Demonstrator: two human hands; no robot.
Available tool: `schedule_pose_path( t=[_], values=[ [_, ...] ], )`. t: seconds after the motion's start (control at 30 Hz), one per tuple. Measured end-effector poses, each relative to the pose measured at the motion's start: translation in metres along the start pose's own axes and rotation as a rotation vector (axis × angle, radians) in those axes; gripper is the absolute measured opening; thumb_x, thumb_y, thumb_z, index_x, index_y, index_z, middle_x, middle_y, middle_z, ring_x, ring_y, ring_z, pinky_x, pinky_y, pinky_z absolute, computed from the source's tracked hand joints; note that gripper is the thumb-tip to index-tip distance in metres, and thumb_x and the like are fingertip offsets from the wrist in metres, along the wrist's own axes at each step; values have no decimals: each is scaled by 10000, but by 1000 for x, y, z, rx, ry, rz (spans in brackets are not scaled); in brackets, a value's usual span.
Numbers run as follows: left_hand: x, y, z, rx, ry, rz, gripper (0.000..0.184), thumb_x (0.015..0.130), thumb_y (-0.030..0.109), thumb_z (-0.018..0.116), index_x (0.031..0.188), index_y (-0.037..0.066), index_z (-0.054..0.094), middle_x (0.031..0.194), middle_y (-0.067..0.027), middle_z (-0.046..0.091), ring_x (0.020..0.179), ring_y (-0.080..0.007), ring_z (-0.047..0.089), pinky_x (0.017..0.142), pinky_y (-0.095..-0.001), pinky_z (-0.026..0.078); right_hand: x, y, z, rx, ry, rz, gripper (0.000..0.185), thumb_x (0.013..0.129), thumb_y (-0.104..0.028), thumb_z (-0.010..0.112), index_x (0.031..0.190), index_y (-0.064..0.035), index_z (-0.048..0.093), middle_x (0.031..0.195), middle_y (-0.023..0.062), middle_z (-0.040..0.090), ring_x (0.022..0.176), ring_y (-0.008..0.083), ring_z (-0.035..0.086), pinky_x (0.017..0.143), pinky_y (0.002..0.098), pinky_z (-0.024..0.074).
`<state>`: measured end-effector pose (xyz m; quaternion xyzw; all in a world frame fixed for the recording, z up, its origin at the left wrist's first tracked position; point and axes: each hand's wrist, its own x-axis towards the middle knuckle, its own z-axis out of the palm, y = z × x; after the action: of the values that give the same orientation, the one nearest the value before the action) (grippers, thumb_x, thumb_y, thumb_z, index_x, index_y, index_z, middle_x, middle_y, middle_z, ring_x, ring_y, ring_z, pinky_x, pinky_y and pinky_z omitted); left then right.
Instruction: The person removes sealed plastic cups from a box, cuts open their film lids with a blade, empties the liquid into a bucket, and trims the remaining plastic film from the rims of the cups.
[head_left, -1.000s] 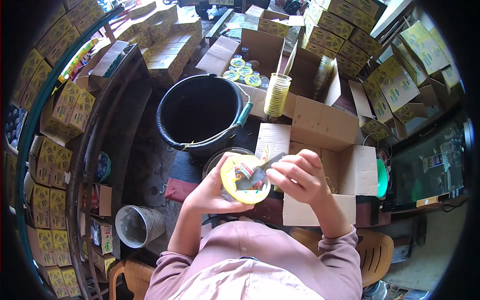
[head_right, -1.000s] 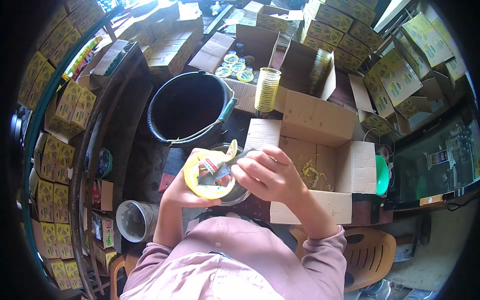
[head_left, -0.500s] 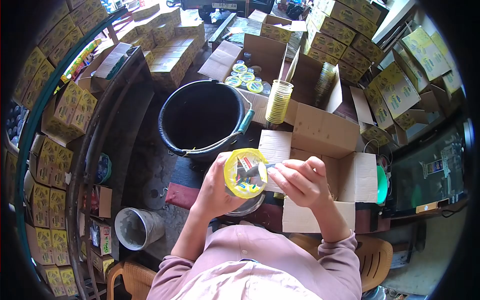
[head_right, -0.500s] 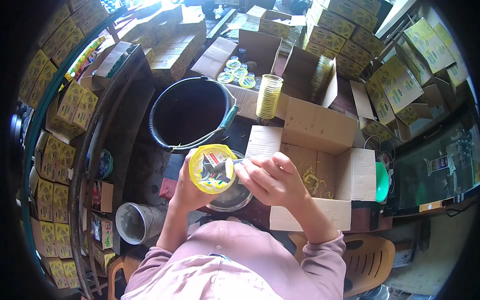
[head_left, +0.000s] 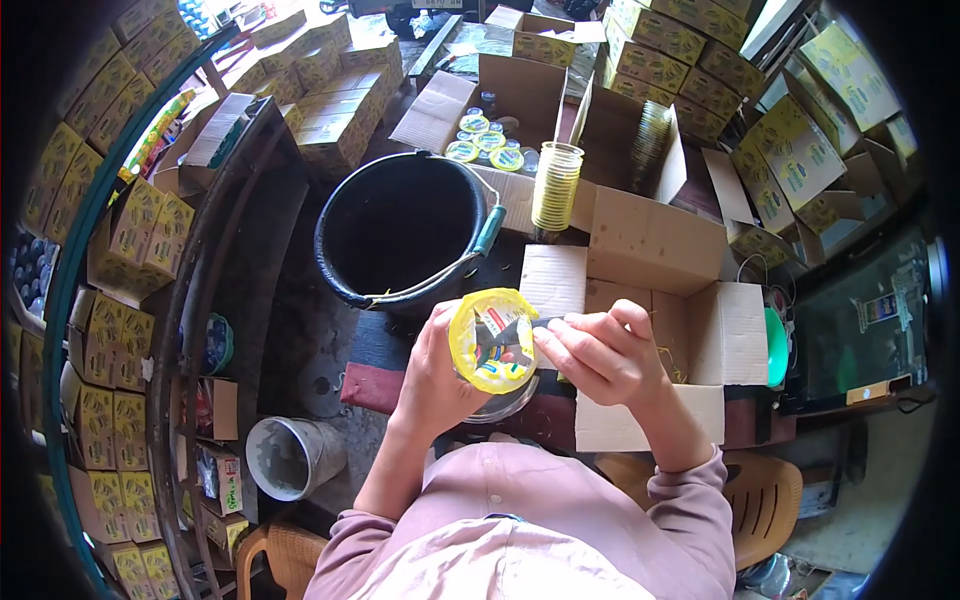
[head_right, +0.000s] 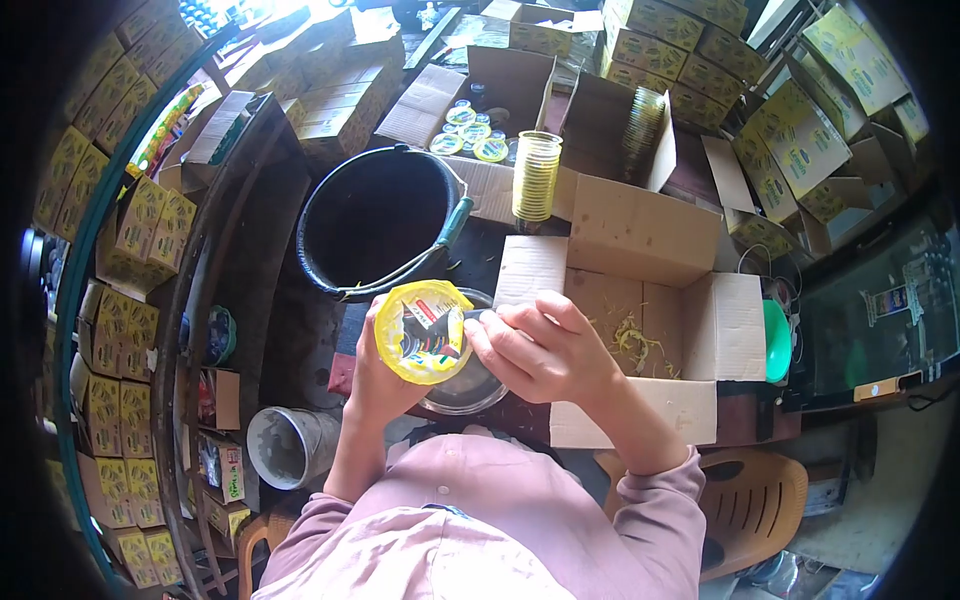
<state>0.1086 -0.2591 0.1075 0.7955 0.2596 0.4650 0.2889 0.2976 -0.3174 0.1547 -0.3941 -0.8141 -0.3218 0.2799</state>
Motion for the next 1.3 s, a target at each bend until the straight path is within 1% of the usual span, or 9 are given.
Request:
schedule_pose_path(
  t=[0.07, 0.33, 0.47, 0.67, 0.7, 0.8, 0.9, 1.13, 1.3],
  values=[
    [2, 3, -2, -10, -4, 9, 648, 602, 119, 773, 1102, 36, 370, 979, -166, 504, 866, -305, 549, 737, -367, 468, 1, -1, 1, -24, 22, -2, 86, 715, -135, 678, 800, -140, 663, 727, -63, 586, 640, 31, 540, 746, 244, 358],
    [0, 2, -3, -41, -77, -26, 636, 617, 112, 766, 1113, 11, 381, 984, -171, 523, 866, -311, 570, 738, -356, 481, 0, 2, 5, 56, 17, -70, 109, 711, -105, 650, 812, -64, 652, 731, -14, 594, 676, 69, 567, 746, 240, 407],
    [-4, -2, -4, -77, -128, -121, 673, 608, 119, 777, 1130, -8, 373, 1006, -177, 523, 879, -316, 567, 755, -365, 477, -4, 1, 11, 96, 12, -72, 147, 681, -100, 648, 819, -48, 649, 727, 3, 592, 689, 82, 576, 742, 246, 427],
    [0, 1, -13, 24, -149, -119, 698, 607, 123, 785, 1149, -9, 366, 1012, -179, 528, 902, -321, 561, 775, -363, 469, -6, 9, 2, 110, -23, -65, 151, 657, -86, 650, 802, -45, 656, 713, 5, 592, 679, 105, 579, 744, 250, 433],
    [0, 1, -15, 15, -177, -135, 716, 603, 127, 790, 1160, -10, 361, 1014, -177, 531, 917, -315, 560, 791, -360, 466, -7, 10, 2, 122, -23, -64, 140, 652, -77, 651, 788, -47, 658, 710, 6, 592, 674, 108, 579, 747, 252, 434],
    [1, -2, -15, -50, -130, -178, 697, 542, 189, 830, 1114, 22, 468, 963, -98, 580, 850, -199, 587, 752, -295, 477, -5, 10, 1, 106, -14, -83, 143, 651, -70, 650, 790, -36, 652, 710, 10, 589, 674, 109, 578, 743, 257, 439],
    [3, 3, -19, -102, -296, -212, 737, 596, 123, 791, 1184, -19, 369, 1073, -170, 529, 972, -272, 556, 842, -350, 450, -2, 8, 1, 154, -16, -93, 137, 659, -65, 647, 789, -22, 643, 710, 14, 585, 676, 109, 580, 734, 255, 444],
    [1, -4, -18, -228, -322, -199, 704, 592, 115, 787, 1172, -31, 418, 1084, -154, 543, 993, -270, 550, 881, -324, 426, -2, 6, 4, 155, 17, -119, 94, 691, -62, 642, 778, -31, 657, 713, 19, 602, 638, 105, 579, 676, 258, 421],
    [7, 1, -23, -280, -355, -185, 655, 576, 115, 790, 1126, -33, 466, 1084, -148, 545, 982, -260, 554, 870, -322, 430, -3, 8, 1, 163, 4, -122, 87, 686, -68, 652, 763, -28, 638, 708, 15, 587, 680, 108, 587, 751, 249, 458]
  ],
)
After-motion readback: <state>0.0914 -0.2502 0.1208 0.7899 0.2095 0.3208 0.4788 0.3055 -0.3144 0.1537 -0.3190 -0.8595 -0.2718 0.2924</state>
